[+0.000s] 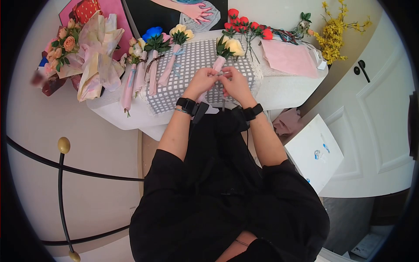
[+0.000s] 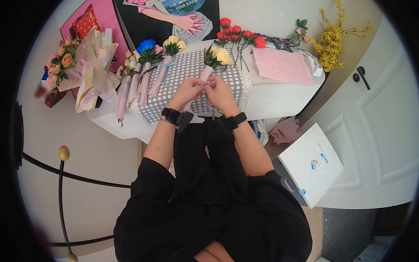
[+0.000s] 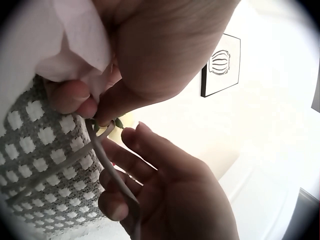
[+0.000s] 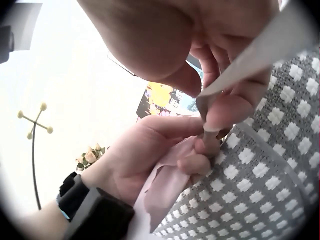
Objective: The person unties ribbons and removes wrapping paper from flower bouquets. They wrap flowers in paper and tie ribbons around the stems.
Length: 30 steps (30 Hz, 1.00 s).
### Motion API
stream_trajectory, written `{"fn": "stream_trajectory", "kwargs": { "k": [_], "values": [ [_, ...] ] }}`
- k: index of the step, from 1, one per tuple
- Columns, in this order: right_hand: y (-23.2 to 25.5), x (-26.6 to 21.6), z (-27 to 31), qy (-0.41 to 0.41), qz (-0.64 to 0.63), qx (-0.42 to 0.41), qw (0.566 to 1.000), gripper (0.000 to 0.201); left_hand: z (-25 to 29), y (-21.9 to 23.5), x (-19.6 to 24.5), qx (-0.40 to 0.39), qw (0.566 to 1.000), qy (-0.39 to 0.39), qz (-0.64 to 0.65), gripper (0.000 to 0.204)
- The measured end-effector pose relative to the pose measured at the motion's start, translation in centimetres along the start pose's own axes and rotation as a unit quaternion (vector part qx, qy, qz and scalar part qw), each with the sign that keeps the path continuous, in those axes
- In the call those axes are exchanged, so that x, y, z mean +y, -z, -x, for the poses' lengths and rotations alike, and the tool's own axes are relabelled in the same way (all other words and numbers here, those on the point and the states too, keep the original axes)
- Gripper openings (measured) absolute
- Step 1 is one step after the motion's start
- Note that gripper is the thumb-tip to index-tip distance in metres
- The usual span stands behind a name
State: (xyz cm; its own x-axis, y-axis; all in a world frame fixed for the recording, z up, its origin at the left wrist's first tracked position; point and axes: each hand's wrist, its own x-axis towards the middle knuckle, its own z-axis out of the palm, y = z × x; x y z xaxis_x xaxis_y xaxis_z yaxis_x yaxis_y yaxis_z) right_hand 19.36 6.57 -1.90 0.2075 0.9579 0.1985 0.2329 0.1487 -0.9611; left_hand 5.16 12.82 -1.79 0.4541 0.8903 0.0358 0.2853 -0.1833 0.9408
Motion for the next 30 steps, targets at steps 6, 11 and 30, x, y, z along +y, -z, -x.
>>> {"fn": "stream_trajectory", "kwargs": {
  "k": [6, 11, 30],
  "values": [
    [-0.1, 2.3, -2.1, 0.159, 0.114, -0.028, 0.980, 0.023, -0.2, 0.2, -0.5, -0.013, 0.999, -0.015, -0.038, 0.018],
    [-0.1, 3.3, -2.5, 0.193, 0.155, -0.010, 0.969, 0.015, 0.0, -0.5, -0.4, 0.071, 0.992, -0.094, -0.050, 0.014],
    [-2.9, 3.4, -1.6, 0.172, 0.105, 0.134, 0.970, 0.010, -0.2, -0.5, -0.8, 0.063, 0.992, -0.026, 0.110, 0.012]
  ]
}}
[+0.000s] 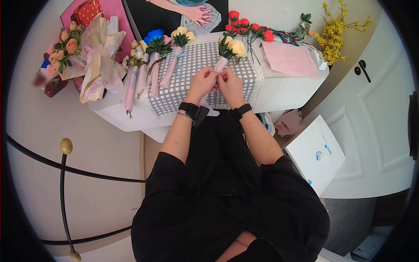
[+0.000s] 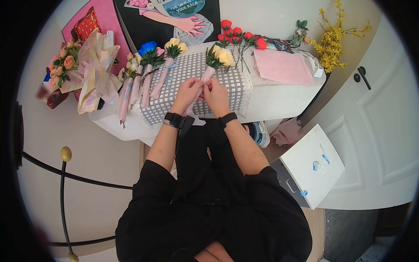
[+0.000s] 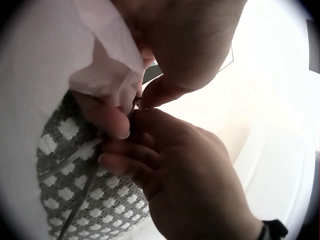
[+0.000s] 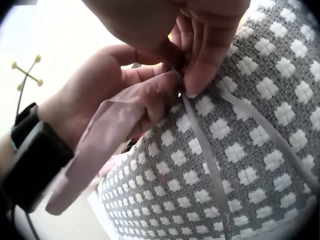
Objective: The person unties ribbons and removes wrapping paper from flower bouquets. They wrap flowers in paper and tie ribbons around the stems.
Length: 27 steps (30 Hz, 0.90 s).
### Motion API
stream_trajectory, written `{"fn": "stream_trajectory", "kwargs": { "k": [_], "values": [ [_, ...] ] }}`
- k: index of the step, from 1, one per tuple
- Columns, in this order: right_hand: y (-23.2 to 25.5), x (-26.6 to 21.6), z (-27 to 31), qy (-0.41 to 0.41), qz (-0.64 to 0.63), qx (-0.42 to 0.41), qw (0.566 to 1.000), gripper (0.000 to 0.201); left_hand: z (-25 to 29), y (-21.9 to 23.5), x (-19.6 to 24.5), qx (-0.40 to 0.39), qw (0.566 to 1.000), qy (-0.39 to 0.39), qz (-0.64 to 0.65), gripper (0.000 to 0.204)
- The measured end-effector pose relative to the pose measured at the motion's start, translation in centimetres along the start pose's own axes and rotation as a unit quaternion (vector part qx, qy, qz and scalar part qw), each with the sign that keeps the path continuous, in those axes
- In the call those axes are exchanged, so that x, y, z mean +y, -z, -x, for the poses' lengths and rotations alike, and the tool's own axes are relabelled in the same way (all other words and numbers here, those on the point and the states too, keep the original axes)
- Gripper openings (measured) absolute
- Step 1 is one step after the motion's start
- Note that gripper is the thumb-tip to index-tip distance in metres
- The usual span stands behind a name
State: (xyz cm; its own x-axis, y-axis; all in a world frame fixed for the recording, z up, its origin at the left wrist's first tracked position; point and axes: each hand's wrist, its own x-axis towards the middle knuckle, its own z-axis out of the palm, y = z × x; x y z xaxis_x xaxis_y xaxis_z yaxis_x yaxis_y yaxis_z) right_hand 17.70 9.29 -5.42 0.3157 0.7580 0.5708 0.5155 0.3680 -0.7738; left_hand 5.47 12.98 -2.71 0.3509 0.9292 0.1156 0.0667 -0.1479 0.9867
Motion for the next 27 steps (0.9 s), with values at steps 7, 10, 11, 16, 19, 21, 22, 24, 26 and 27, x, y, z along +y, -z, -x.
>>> {"fn": "stream_trajectory", "kwargs": {
  "k": [7, 10, 11, 16, 19, 21, 22, 24, 26, 27],
  "values": [
    [-0.2, 0.0, 0.0, 0.030, -0.018, 0.007, 0.999, 0.009, 0.2, 0.1, -0.5, -0.015, 0.999, -0.042, 0.007, 0.018],
    [-0.2, 0.2, 0.0, 0.012, -0.005, -0.004, 1.000, 0.010, 0.0, 0.0, -1.1, -0.005, 0.999, -0.054, -0.002, 0.019],
    [-0.2, 0.1, 0.0, 0.012, -0.005, -0.004, 1.000, 0.010, 0.1, -0.1, -1.0, -0.005, 0.999, -0.054, -0.002, 0.019],
    [0.1, 0.0, 0.0, 0.092, 0.038, -0.007, 0.995, 0.010, 1.0, -0.7, 0.1, 0.105, 0.975, -0.098, -0.171, 0.014],
    [1.2, 0.4, -0.2, 0.133, 0.083, -0.024, 0.987, 0.011, 1.2, -0.6, 0.2, 0.225, 0.842, -0.316, -0.376, 0.010],
    [1.6, 0.2, -0.2, 0.133, 0.077, -0.037, 0.987, 0.009, 0.7, -0.2, -0.4, 0.215, 0.853, -0.301, -0.367, 0.008],
    [1.8, 0.2, -0.3, 0.134, 0.071, -0.048, 0.987, 0.007, 0.4, 0.1, -0.6, 0.205, 0.864, -0.288, -0.359, 0.006],
    [2.1, -0.5, -0.4, 0.124, 0.085, -0.068, 0.986, 0.007, 0.0, 0.5, -0.9, 0.197, 0.862, -0.279, -0.374, 0.008],
    [2.3, -0.6, -0.8, 0.115, 0.097, -0.084, 0.985, 0.008, -0.5, 1.5, -0.8, 0.188, 0.858, -0.273, -0.392, 0.009],
    [2.5, -0.3, -0.9, 0.121, 0.109, -0.102, 0.981, 0.007, -0.6, 2.2, -0.8, 0.173, 0.845, -0.282, -0.420, 0.010]
  ]
}}
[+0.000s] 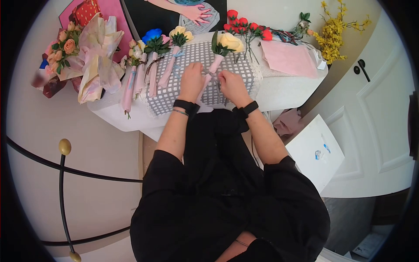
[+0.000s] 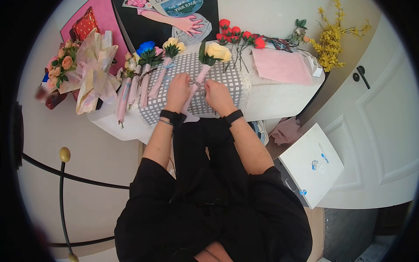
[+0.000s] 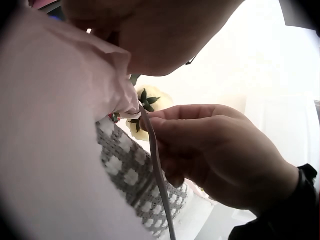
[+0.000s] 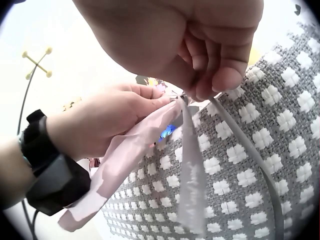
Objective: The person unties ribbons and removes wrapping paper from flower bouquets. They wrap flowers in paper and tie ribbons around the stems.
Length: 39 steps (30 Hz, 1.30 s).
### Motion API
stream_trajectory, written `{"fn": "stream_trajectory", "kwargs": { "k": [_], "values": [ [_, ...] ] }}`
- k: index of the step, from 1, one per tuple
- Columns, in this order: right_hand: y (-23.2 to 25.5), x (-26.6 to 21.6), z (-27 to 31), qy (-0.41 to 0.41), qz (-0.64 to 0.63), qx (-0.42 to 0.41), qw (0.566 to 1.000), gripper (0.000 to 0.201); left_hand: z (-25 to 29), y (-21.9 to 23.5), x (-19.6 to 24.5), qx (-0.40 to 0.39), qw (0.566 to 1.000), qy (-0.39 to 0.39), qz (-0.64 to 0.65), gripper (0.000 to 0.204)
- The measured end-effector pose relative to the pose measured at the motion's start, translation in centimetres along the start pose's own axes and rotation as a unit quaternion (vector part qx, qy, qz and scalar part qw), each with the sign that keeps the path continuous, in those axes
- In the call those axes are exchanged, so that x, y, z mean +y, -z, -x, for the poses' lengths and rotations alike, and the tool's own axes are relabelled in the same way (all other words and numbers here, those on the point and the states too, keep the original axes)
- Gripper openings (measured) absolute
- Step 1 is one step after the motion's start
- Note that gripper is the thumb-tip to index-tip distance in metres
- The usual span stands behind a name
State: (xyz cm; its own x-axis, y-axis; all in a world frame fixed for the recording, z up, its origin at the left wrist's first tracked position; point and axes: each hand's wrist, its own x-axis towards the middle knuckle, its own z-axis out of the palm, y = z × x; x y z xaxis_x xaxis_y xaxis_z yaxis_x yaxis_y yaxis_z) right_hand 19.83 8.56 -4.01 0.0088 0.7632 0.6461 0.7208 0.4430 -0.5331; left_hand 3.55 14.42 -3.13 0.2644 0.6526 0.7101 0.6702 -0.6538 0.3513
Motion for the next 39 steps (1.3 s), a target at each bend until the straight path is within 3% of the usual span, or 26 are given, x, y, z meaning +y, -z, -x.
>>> {"fn": "stream_trajectory", "kwargs": {
  "k": [5, 8, 10, 11, 13, 17, 19, 23, 25, 28, 39],
  "values": [
    [0.4, 1.4, 0.2, 0.006, 0.032, -0.040, 0.999, 0.008, 0.3, 0.4, -1.3, -0.041, 0.997, -0.042, -0.052, 0.014],
    [0.6, 1.6, 0.7, 0.014, -0.002, -0.027, 1.000, 0.009, 0.2, -0.4, -2.4, -0.058, 0.998, 0.028, 0.022, 0.019],
    [0.7, 1.2, 0.9, -0.034, -0.044, -0.022, 0.998, 0.010, 0.1, -0.1, -2.5, -0.138, 0.972, 0.136, 0.130, 0.022],
    [0.6, 1.1, 1.1, -0.034, -0.045, -0.022, 0.998, 0.010, 0.2, -0.3, -2.7, -0.138, 0.973, 0.136, 0.129, 0.022],
    [0.2, 0.9, 1.2, -0.066, -0.057, -0.025, 0.996, 0.011, 0.3, -0.8, -2.7, -0.155, 0.936, 0.155, 0.277, 0.024],
    [0.0, 0.6, 1.3, -0.048, -0.058, -0.014, 0.997, 0.012, 0.1, -0.6, -3.2, -0.183, 0.932, 0.113, 0.290, 0.026],
    [0.1, 0.3, 1.5, -0.083, -0.081, -0.003, 0.993, 0.012, -0.2, 0.0, -3.1, -0.189, 0.912, 0.156, 0.328, 0.026],
    [-0.2, -0.8, 2.5, -0.092, -0.086, 0.047, 0.991, 0.014, -0.4, 0.5, -3.3, -0.212, 0.897, 0.167, 0.351, 0.026],
    [-0.6, -1.4, 3.3, -0.027, -0.012, 0.088, 0.996, 0.018, -0.7, 1.4, -2.5, -0.235, 0.881, 0.195, 0.362, 0.024],
    [-1.0, -2.4, 3.6, -0.082, -0.016, 0.022, 0.996, 0.022, -1.5, 2.5, -1.2, -0.271, 0.888, 0.205, 0.310, 0.020],
    [-1.5, 0.6, 4.9, -0.100, -0.155, 0.010, 0.983, 0.020, -1.4, -0.4, -3.0, -0.206, 0.911, 0.226, 0.277, 0.019]
  ]
}}
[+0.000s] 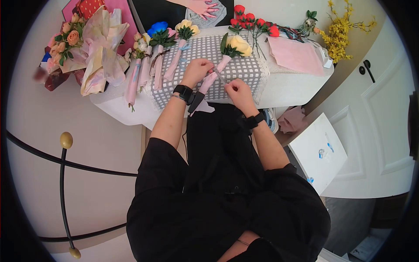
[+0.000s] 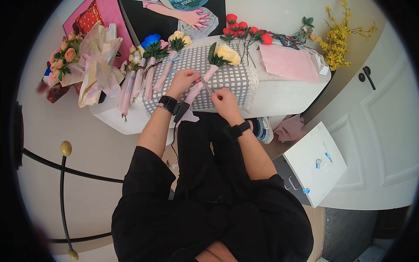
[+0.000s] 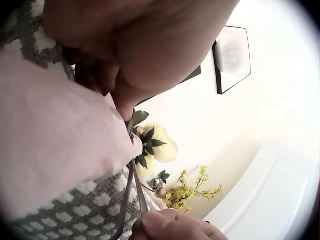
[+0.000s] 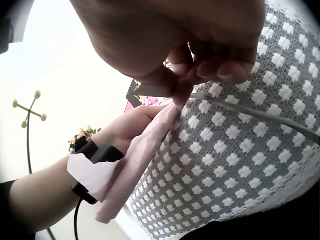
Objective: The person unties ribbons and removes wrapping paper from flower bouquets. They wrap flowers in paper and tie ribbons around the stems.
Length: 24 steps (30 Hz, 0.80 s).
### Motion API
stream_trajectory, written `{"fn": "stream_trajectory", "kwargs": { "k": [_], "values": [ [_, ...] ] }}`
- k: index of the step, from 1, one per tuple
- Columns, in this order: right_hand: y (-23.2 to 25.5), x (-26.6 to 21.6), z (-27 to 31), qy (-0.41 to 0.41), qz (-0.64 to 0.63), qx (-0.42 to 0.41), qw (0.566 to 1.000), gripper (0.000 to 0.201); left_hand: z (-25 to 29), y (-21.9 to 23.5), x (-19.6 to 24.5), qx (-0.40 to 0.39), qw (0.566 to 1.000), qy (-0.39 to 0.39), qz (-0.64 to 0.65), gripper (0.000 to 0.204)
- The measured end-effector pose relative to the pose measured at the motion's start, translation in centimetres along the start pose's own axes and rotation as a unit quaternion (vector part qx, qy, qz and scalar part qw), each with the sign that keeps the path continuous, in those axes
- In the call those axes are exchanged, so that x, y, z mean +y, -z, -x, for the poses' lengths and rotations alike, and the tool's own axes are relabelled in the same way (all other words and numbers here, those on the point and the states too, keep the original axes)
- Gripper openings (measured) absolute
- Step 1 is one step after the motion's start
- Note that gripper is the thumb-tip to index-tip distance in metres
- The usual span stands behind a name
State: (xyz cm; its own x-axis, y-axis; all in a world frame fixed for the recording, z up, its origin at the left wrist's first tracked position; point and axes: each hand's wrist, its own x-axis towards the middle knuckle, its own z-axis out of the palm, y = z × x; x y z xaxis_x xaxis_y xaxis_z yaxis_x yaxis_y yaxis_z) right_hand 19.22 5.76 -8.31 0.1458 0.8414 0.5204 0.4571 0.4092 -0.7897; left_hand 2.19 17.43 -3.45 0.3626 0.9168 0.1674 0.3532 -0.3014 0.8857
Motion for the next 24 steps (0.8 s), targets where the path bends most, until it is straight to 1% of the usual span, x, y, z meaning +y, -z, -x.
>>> {"fn": "stream_trajectory", "kwargs": {
  "k": [2, 5, 7, 8, 10, 11, 13, 14, 16, 17, 18, 19, 20, 22, 23, 24],
  "values": [
    [0.0, -0.1, 0.2, -0.003, -0.018, -0.002, 1.000, 0.020, 0.0, -0.3, -0.3, 0.012, 1.000, 0.002, 0.015, 0.020],
    [-0.2, -0.5, 0.2, -0.027, -0.030, -0.019, 0.999, 0.021, 0.1, -0.3, -0.1, 0.023, 1.000, 0.007, 0.013, 0.021],
    [-0.3, -0.7, 0.2, -0.001, -0.053, -0.020, 0.998, 0.022, 0.2, -0.3, 0.3, 0.029, 0.999, 0.010, 0.009, 0.021],
    [-0.6, -0.3, 0.3, -0.001, -0.054, -0.021, 0.998, 0.022, 0.2, -0.3, -0.1, 0.030, 0.999, 0.011, 0.009, 0.021],
    [-1.4, 0.9, 0.4, 0.068, -0.017, 0.050, 0.996, 0.020, -0.1, 0.0, -0.6, 0.020, 1.000, -0.012, -0.004, 0.022],
    [-1.6, 1.3, 0.6, 0.069, -0.017, 0.049, 0.996, 0.020, -0.1, 0.2, -0.5, 0.021, 1.000, -0.013, -0.003, 0.022],
    [-2.0, 2.0, 1.2, -0.060, -0.036, 0.069, 0.995, 0.021, 0.0, 0.4, -0.3, -0.003, 1.000, -0.005, 0.007, 0.021],
    [-2.4, 2.3, 1.3, -0.059, -0.036, 0.069, 0.995, 0.021, 0.0, 0.4, -0.3, -0.002, 1.000, -0.006, 0.007, 0.021],
    [-3.4, 2.8, 1.8, -0.119, -0.201, 0.039, 0.972, 0.020, 0.1, 0.4, -0.3, -0.012, 0.999, 0.002, 0.041, 0.020],
    [-3.0, 2.3, 1.9, -0.120, -0.202, 0.039, 0.971, 0.020, 0.1, 0.4, -0.3, -0.012, 0.999, 0.004, 0.041, 0.020],
    [-2.2, 1.3, 1.8, -0.195, -0.254, -0.030, 0.947, 0.019, 0.1, 0.4, -0.3, -0.014, 0.999, 0.002, 0.043, 0.019],
    [-1.7, 0.7, 1.6, -0.267, -0.302, -0.099, 0.910, 0.020, 0.0, 0.5, -0.2, -0.015, 0.999, 0.000, 0.045, 0.018],
    [-1.7, 0.9, 1.6, -0.266, -0.303, -0.100, 0.909, 0.020, -0.1, 0.6, -0.3, -0.013, 0.999, 0.001, 0.044, 0.018],
    [-1.6, 1.3, 1.9, -0.215, -0.264, -0.024, 0.940, 0.021, -0.2, 0.4, -0.6, 0.010, 0.999, 0.018, 0.038, 0.018],
    [-1.1, 0.7, 2.0, -0.216, -0.264, -0.023, 0.940, 0.021, 0.0, 0.2, -0.2, 0.009, 0.999, 0.018, 0.039, 0.018],
    [-0.5, 0.2, 2.1, -0.219, -0.257, -0.014, 0.941, 0.022, 0.3, 0.0, 0.3, 0.034, 0.999, 0.017, -0.022, 0.017]
  ]
}}
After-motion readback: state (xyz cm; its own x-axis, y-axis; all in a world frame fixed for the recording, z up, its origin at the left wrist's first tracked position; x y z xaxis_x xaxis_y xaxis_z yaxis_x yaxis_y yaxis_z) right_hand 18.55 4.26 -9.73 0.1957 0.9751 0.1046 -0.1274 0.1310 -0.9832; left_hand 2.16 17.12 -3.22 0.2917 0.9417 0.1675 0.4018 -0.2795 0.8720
